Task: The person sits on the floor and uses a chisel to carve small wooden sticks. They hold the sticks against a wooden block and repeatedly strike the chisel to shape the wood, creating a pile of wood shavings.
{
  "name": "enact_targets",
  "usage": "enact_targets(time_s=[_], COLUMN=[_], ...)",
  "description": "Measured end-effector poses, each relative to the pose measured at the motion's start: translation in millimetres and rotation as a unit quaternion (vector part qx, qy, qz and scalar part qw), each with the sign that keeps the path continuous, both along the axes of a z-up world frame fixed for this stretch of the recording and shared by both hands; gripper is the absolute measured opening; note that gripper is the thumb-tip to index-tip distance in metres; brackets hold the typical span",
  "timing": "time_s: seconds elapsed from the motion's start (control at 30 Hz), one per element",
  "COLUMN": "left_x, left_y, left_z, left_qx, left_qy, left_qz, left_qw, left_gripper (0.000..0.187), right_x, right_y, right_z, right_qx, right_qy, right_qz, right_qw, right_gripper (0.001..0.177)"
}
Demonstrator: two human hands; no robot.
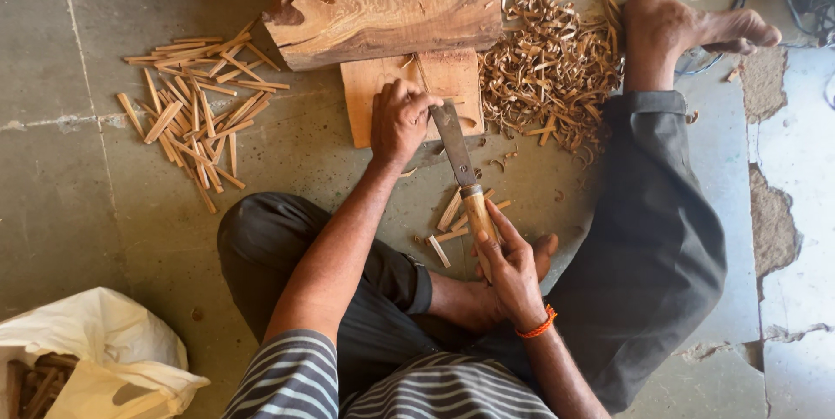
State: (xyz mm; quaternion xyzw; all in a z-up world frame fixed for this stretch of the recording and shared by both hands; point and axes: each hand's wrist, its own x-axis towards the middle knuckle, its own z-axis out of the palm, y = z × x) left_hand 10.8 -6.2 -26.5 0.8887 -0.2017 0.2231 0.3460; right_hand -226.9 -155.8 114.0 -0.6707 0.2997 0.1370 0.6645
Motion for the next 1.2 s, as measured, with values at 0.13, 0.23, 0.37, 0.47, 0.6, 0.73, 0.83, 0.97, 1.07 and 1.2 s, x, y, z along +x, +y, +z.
enact_targets(time_s=[0.13, 0.23, 0.37, 0.47, 0.6, 0.73, 0.83, 0.97, 1.07, 1.2], left_x=[5, 0, -7, -4, -9, -5, -2, -10, -4, -5], left_y=[1, 1, 3, 5, 5, 5, 6, 9, 6, 5], left_z=[-9, -5, 12, 23, 16, 25, 32, 25, 19, 19], left_qx=[-0.009, -0.025, -0.025, -0.036, -0.027, -0.024, -0.049, -0.08, -0.049, -0.014], left_qy=[-0.007, 0.001, 0.0, -0.008, 0.0, 0.012, 0.027, 0.016, 0.014, -0.01], left_qz=[-0.002, 0.0, 0.003, -0.001, -0.015, -0.001, -0.003, -0.015, -0.035, -0.043], left_qw=[1.0, 1.0, 1.0, 0.999, 1.0, 1.0, 0.998, 0.997, 0.998, 0.999], left_gripper=[0.026, 0.024, 0.024, 0.025, 0.025, 0.028, 0.026, 0.021, 0.019, 0.018], right_x=[18, 47, 79, 60, 33, 73, 86, 55, 41, 24], right_y=[10, 18, 28, 28, 18, 21, 25, 22, 9, -5], right_z=[-10, -10, -9, 0, -11, -37, -38, -21, -6, -3], right_qx=[0.023, -0.025, 0.003, -0.01, 0.007, -0.008, 0.061, 0.205, 0.156, 0.052], right_qy=[-0.034, -0.072, -0.049, -0.075, -0.076, -0.106, -0.075, -0.081, -0.093, -0.098], right_qz=[-0.007, 0.023, 0.013, 0.02, 0.03, 0.043, -0.028, -0.142, -0.155, -0.1], right_qw=[0.999, 0.997, 0.999, 0.997, 0.997, 0.993, 0.995, 0.965, 0.971, 0.989], right_gripper=[0.059, 0.06, 0.06, 0.058, 0.059, 0.058, 0.056, 0.056, 0.056, 0.057])
